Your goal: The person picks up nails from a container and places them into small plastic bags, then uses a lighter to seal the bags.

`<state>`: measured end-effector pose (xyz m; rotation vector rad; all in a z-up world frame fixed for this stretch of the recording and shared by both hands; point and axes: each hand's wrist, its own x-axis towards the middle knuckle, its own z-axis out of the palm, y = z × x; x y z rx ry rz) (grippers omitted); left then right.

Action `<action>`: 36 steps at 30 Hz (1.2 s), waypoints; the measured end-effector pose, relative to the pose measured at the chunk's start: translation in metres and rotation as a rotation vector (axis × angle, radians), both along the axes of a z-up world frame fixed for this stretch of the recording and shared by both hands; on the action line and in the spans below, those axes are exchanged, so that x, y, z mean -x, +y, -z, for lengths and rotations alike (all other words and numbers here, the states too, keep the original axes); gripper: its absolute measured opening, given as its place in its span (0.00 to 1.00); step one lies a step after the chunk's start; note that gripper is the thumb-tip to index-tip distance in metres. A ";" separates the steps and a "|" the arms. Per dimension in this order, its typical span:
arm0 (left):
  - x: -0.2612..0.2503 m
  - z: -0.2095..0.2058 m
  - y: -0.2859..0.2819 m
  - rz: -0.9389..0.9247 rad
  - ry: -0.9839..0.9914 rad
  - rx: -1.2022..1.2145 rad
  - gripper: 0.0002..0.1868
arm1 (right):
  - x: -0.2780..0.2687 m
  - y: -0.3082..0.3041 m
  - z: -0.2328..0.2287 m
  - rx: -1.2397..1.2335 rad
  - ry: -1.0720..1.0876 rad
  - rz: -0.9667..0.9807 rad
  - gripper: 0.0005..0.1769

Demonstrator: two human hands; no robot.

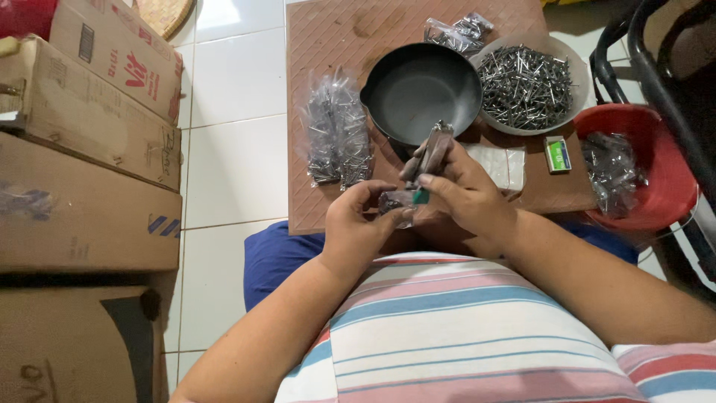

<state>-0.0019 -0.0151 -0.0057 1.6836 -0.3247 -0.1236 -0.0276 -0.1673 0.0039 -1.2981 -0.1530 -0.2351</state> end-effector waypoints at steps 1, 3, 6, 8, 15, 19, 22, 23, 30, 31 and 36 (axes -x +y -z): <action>0.000 0.003 0.000 0.004 -0.003 0.001 0.18 | -0.003 -0.009 0.009 0.001 -0.003 0.004 0.12; -0.002 0.008 0.001 -0.034 0.045 -0.020 0.11 | -0.009 -0.027 0.028 0.353 0.052 0.000 0.08; -0.008 0.011 0.001 -0.016 0.049 -0.013 0.07 | -0.009 -0.020 0.012 0.486 0.140 -0.037 0.08; -0.010 0.014 0.002 -0.010 0.044 -0.018 0.07 | -0.012 -0.017 0.004 0.562 0.097 -0.049 0.08; -0.017 0.013 0.000 0.011 0.153 0.036 0.07 | -0.024 -0.020 0.015 0.716 0.040 -0.089 0.06; -0.030 0.023 0.008 0.005 0.175 0.027 0.06 | -0.044 -0.043 0.006 0.825 -0.013 -0.036 0.07; -0.040 0.024 0.016 -0.001 0.186 -0.008 0.04 | -0.065 -0.069 -0.025 0.972 -0.147 0.113 0.06; -0.042 0.021 0.017 -0.041 0.182 -0.162 0.04 | -0.074 -0.081 -0.033 1.082 -0.164 0.195 0.06; -0.058 0.020 0.033 -0.210 0.049 -0.384 0.07 | -0.185 -0.183 0.019 1.619 0.053 0.627 0.01; -0.060 0.026 0.034 -0.210 0.049 -0.384 0.07 | -0.195 -0.184 0.022 1.619 0.053 0.627 0.01; -0.068 0.041 0.038 -0.273 0.019 -0.284 0.11 | -0.238 -0.187 0.044 1.665 0.448 0.559 0.05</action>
